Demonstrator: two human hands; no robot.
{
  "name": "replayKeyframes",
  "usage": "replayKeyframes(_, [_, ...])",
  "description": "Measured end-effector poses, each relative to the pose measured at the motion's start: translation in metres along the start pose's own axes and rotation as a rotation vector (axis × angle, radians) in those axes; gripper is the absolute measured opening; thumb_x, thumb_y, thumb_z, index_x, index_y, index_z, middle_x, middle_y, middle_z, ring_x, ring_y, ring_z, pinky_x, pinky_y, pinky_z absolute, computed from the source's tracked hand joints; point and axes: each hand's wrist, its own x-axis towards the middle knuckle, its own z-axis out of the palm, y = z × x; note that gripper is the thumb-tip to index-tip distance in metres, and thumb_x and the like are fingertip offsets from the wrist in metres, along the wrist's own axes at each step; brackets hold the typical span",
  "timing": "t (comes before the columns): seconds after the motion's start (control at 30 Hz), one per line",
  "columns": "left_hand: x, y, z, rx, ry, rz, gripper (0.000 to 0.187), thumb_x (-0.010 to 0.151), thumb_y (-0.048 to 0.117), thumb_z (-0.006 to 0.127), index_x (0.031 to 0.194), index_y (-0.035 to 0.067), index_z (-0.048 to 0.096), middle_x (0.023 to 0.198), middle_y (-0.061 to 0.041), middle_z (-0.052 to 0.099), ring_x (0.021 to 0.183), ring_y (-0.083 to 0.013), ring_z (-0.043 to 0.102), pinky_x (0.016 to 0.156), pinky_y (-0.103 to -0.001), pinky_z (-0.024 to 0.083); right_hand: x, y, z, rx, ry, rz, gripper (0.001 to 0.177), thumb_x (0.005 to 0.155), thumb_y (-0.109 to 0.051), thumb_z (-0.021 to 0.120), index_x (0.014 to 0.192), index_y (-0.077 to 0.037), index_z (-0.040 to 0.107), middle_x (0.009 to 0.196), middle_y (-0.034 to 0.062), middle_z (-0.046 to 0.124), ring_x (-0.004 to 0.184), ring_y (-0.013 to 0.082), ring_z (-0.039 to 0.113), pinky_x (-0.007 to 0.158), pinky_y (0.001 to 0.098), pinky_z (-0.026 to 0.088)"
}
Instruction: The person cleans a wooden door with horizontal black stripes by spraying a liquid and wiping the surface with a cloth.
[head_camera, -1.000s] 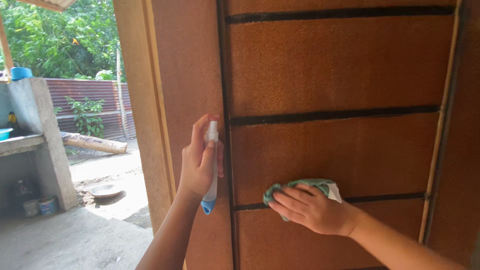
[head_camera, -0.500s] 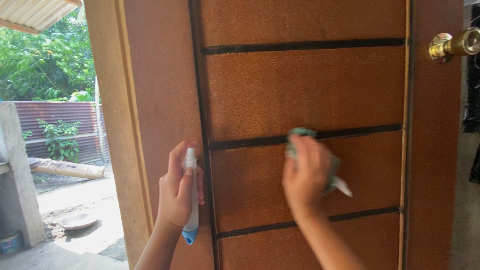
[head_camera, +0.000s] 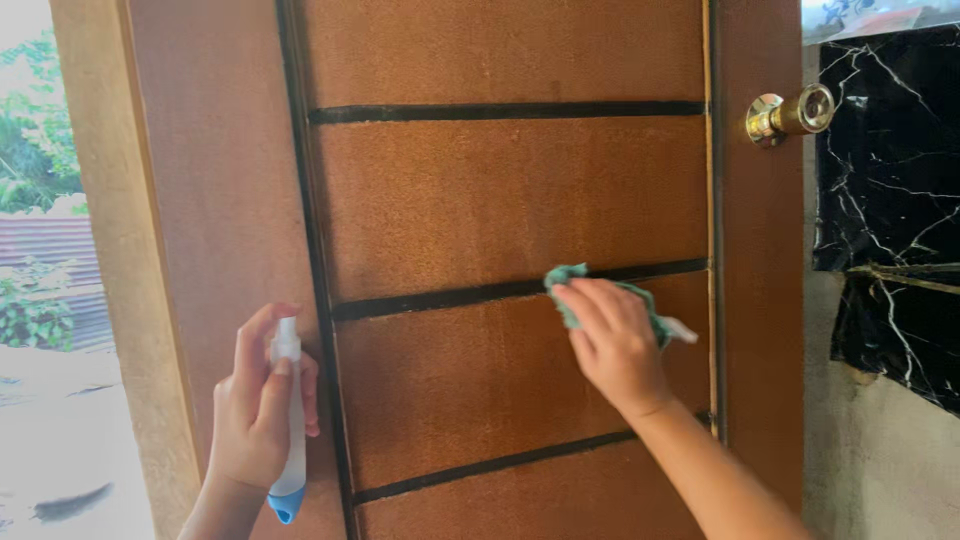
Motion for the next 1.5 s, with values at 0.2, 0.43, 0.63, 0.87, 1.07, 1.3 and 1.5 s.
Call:
replayKeyframes(0.2, [-0.002,0.015,0.018,0.062,0.107,-0.093,0.051,0.092,0.004,0.041,0.142,0.015,0.048,0.065,-0.007,0.06,0.05,-0.0154,0.06,0.046,-0.033,0.054,-0.002,-0.024,0.0,0.025,0.158,0.365,0.036,0.082,0.003,0.069,0.117,-0.007,0.071,0.12,0.0108,0.07,0.117,0.0316,0.063,0.105,0.0426,0.047])
replayKeyframes(0.43, [0.001,0.035,0.058,0.21,-0.05,-0.051,0.055,0.088,0.008,0.049,0.141,0.022,0.051,0.071,-0.015,0.068,0.06,-0.024,0.071,0.06,-0.04,0.058,0.025,-0.087,0.02,0.188,0.119,0.241,0.041,0.079,0.003,0.072,0.119,-0.007,0.071,0.123,0.0106,0.069,0.12,0.0294,0.064,0.108,0.0449,0.047])
replayKeyframes(0.63, [0.009,0.055,0.128,0.162,-0.141,0.012,0.05,0.093,0.015,0.046,0.142,0.023,0.046,0.09,-0.021,0.074,0.081,-0.038,0.075,0.076,-0.046,0.058,0.01,-0.033,0.0,0.191,-0.061,0.007,0.051,0.077,0.002,0.075,0.127,-0.008,0.068,0.13,0.0119,0.067,0.123,0.031,0.062,0.111,0.0448,0.047])
replayKeyframes(0.87, [0.026,0.06,0.152,0.27,-0.121,0.183,0.049,0.093,0.016,0.051,0.142,0.021,0.045,0.097,-0.025,0.072,0.092,-0.046,0.069,0.082,-0.053,0.053,-0.029,0.052,-0.04,0.048,-0.018,0.333,0.046,0.08,0.005,0.072,0.124,-0.006,0.068,0.129,0.0142,0.069,0.119,0.0343,0.064,0.106,0.0412,0.05])
replayKeyframes(1.07, [0.032,0.055,0.158,0.259,-0.109,0.15,0.047,0.095,0.016,0.051,0.142,0.023,0.046,0.092,-0.026,0.072,0.09,-0.0466,0.07,0.08,-0.053,0.053,-0.022,0.023,-0.02,-0.013,0.145,0.439,0.042,0.08,0.007,0.069,0.119,-0.006,0.07,0.122,0.014,0.07,0.12,0.0339,0.064,0.106,0.0443,0.049])
replayKeyframes(1.3, [0.025,0.054,0.157,0.276,-0.098,0.102,0.049,0.094,0.017,0.05,0.142,0.025,0.047,0.087,-0.026,0.072,0.087,-0.0456,0.072,0.076,-0.052,0.054,0.001,-0.014,-0.017,0.283,-0.046,0.063,0.055,0.071,0.01,0.075,0.124,-0.005,0.07,0.126,0.0158,0.07,0.122,0.034,0.063,0.106,0.045,0.049])
replayKeyframes(1.5, [0.026,0.053,0.159,0.327,-0.084,0.183,0.05,0.092,0.014,0.051,0.141,0.022,0.046,0.097,-0.026,0.072,0.089,-0.0469,0.07,0.077,-0.054,0.053,-0.034,0.068,-0.039,0.041,-0.011,0.189,0.052,0.08,0.006,0.071,0.129,-0.013,0.07,0.13,0.0091,0.07,0.119,0.0281,0.068,0.11,0.0409,0.052])
